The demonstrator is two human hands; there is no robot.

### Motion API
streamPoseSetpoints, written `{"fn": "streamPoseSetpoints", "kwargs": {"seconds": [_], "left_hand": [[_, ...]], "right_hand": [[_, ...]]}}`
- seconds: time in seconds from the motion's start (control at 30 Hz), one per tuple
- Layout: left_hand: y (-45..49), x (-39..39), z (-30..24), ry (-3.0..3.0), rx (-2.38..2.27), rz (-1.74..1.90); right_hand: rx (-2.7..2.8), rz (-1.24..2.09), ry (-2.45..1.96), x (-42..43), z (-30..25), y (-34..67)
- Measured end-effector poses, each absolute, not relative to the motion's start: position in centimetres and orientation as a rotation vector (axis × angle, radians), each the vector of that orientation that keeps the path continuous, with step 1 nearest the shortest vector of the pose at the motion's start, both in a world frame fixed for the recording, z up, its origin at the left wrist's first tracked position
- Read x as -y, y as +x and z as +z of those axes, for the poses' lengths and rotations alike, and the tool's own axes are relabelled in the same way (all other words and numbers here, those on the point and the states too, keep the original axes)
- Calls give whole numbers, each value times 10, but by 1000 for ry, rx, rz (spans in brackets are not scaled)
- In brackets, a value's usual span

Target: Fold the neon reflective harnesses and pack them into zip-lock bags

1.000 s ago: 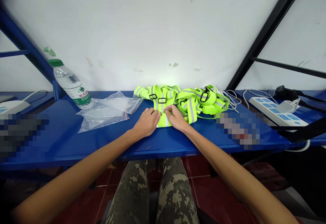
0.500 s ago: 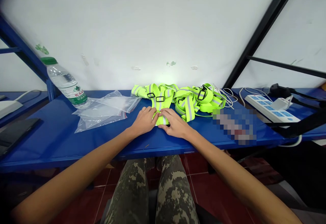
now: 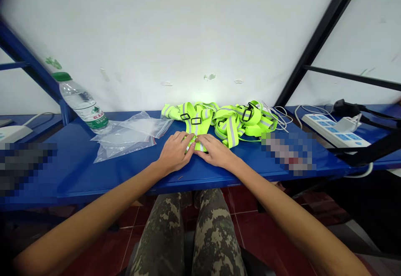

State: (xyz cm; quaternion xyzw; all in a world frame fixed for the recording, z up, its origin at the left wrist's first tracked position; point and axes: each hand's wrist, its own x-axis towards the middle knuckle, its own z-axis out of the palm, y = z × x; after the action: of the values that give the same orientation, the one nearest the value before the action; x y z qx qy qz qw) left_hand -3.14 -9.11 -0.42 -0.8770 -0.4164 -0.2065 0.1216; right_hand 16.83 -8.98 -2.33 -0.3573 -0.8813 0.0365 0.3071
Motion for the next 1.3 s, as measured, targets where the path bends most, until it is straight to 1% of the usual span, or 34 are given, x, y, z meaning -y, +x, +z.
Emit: {"fn": "streamPoseSetpoints", "kwargs": {"seconds": [0.27, 0.47, 0.7, 0.83, 1.0, 1.17, 1.3], "left_hand": [[-28, 85, -5, -2585, 1234, -688], [-24, 79, -2, -2531, 1299, -722], [-22, 72, 7, -2521, 1450, -642], [-19, 62, 15, -2493, 1571, -583], [-13, 48, 20, -2535, 1614, -465], [-13, 37, 15, -2608, 1637, -459], [-13, 37, 10, -2624, 1617, -496]], "right_hand": [[2283, 132, -958, 97, -19, 163], [2206, 225, -947, 95, -16, 159], [2192, 114, -1063, 90, -19, 148], [2142, 133, -1064, 84, -20, 145], [2079, 130, -1148, 73, -23, 143], [2105, 23, -1251, 67, -27, 143], [2138, 2, -1281, 69, -26, 142]]}}
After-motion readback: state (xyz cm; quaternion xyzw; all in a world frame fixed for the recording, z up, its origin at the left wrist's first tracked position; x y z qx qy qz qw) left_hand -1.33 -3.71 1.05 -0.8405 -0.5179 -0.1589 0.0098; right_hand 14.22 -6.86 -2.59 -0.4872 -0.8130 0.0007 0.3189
